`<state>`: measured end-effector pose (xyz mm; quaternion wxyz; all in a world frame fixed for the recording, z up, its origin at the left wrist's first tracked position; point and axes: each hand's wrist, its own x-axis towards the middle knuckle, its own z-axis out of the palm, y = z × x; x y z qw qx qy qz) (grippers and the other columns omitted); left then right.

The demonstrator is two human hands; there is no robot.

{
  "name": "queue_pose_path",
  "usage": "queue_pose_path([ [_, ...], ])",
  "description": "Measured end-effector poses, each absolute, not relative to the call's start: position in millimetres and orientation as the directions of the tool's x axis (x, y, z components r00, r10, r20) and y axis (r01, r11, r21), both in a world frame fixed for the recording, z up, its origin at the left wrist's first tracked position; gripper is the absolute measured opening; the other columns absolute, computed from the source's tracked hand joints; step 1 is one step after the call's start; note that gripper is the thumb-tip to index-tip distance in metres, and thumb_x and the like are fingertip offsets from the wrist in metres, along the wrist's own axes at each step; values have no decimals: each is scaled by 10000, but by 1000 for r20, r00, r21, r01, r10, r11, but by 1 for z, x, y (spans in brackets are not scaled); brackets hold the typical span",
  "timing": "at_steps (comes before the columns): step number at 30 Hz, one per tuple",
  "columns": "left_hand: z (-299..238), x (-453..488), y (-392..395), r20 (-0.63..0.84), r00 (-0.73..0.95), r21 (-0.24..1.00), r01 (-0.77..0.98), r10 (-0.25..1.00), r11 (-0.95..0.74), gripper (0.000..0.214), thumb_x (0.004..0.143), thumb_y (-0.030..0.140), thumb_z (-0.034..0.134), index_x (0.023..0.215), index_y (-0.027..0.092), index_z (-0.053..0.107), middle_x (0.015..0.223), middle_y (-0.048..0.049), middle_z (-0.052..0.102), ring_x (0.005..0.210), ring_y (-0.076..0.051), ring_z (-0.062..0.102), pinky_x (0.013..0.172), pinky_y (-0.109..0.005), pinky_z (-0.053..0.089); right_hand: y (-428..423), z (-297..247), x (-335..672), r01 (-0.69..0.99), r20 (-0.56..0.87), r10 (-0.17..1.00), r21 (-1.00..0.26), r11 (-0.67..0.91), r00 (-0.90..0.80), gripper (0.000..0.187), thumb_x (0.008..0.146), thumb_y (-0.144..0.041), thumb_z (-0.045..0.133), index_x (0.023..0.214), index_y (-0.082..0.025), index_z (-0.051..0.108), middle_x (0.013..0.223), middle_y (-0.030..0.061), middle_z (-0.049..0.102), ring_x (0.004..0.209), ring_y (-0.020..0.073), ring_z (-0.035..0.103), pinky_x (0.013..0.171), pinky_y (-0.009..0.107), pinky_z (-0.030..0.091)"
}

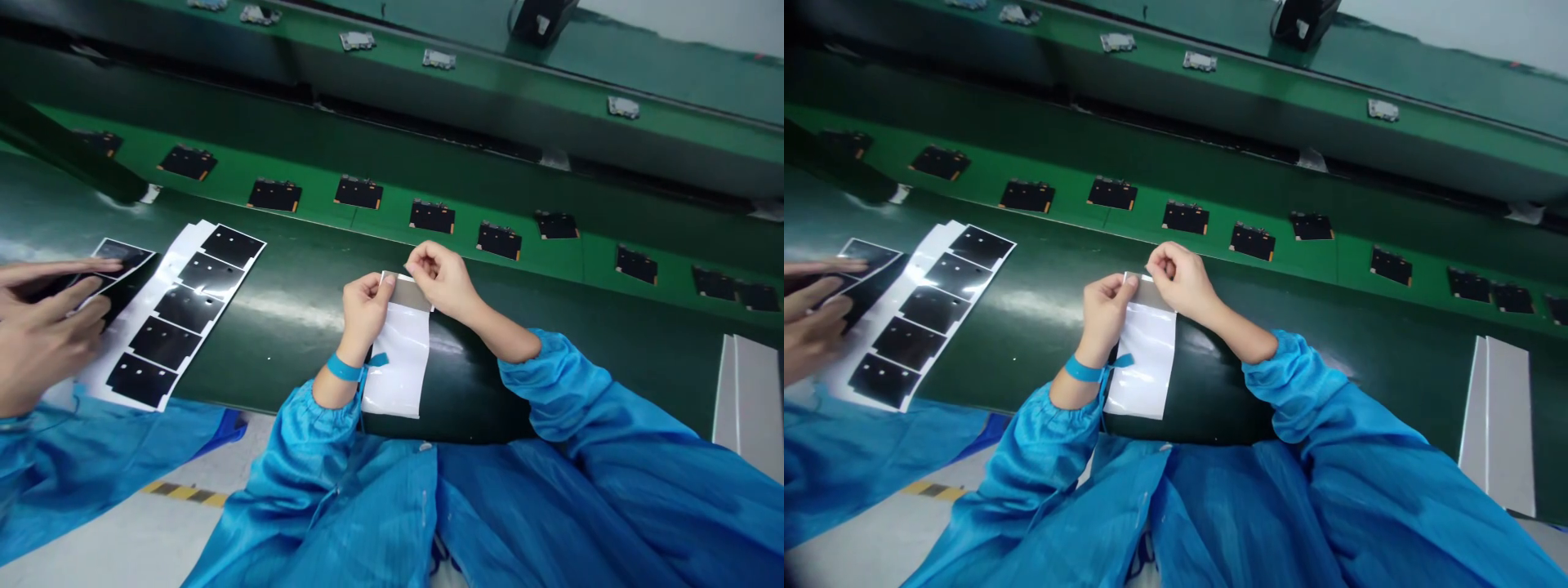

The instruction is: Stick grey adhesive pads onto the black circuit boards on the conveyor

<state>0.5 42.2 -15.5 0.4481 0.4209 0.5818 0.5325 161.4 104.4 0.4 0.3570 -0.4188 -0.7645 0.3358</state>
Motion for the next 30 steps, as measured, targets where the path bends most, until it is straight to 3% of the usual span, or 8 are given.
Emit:
queue_pose_path([
  [2,-16,1,42,-84,-238,996,7,968,88,401,835,504,742,645,173,621,591,22,480,558,-108,359,519,-259,246,105,1,161,375,229,902,-851,369,-367,50,924,-225,585,969,-205,597,871,17,650,670,142,508,665,306,444],
  [4,-17,1,41,-90,-232,996,3,969,93,394,835,504,744,654,171,639,601,17,497,566,-111,371,523,-259,256,104,1,160,384,250,874,-823,418,-416,207,880,-163,597,1083,-208,603,926,20,689,708,149,543,707,312,473],
  [9,-18,0,42,-81,-238,996,0,968,84,384,838,485,726,636,174,627,598,20,457,596,-120,358,550,-266,266,98,-6,155,457,413,736,-591,665,-536,238,987,-120,507,1186,-202,608,957,77,703,917,238,614,840,388,526],
  [14,-17,1,44,-69,-237,998,-2,969,70,434,855,454,668,558,194,485,579,27,361,599,-122,304,560,-287,231,85,-12,151,496,483,636,-397,772,-602,221,1094,-177,401,1135,-201,618,908,93,641,907,260,595,841,425,516],
  [17,-17,1,44,-62,-238,997,18,969,68,442,868,458,655,563,199,469,573,31,339,591,-122,285,552,-291,217,87,-14,151,421,476,706,-576,701,-524,181,1056,-173,457,1202,-221,551,901,52,603,843,222,588,795,395,524],
  [21,-18,2,44,-56,-252,996,55,966,72,484,889,494,649,563,204,440,567,35,304,581,-121,257,542,-296,188,134,-19,150,282,306,874,-861,424,-378,321,999,-223,562,1301,-265,463,851,-19,564,703,156,536,668,312,499],
  [24,-18,2,44,-35,-235,996,73,971,54,508,901,503,647,567,210,400,582,34,290,589,-122,259,550,-299,193,193,-20,142,287,240,900,-890,354,-364,374,936,-235,643,1278,-268,493,803,-42,551,688,148,526,671,302,493],
  [30,-19,1,43,-20,-218,998,60,976,34,552,917,546,653,573,214,376,588,33,294,589,-124,267,551,-300,204,261,-10,102,469,153,867,-790,396,-475,473,829,-141,664,1278,-246,560,742,-66,591,742,154,597,798,314,512],
])
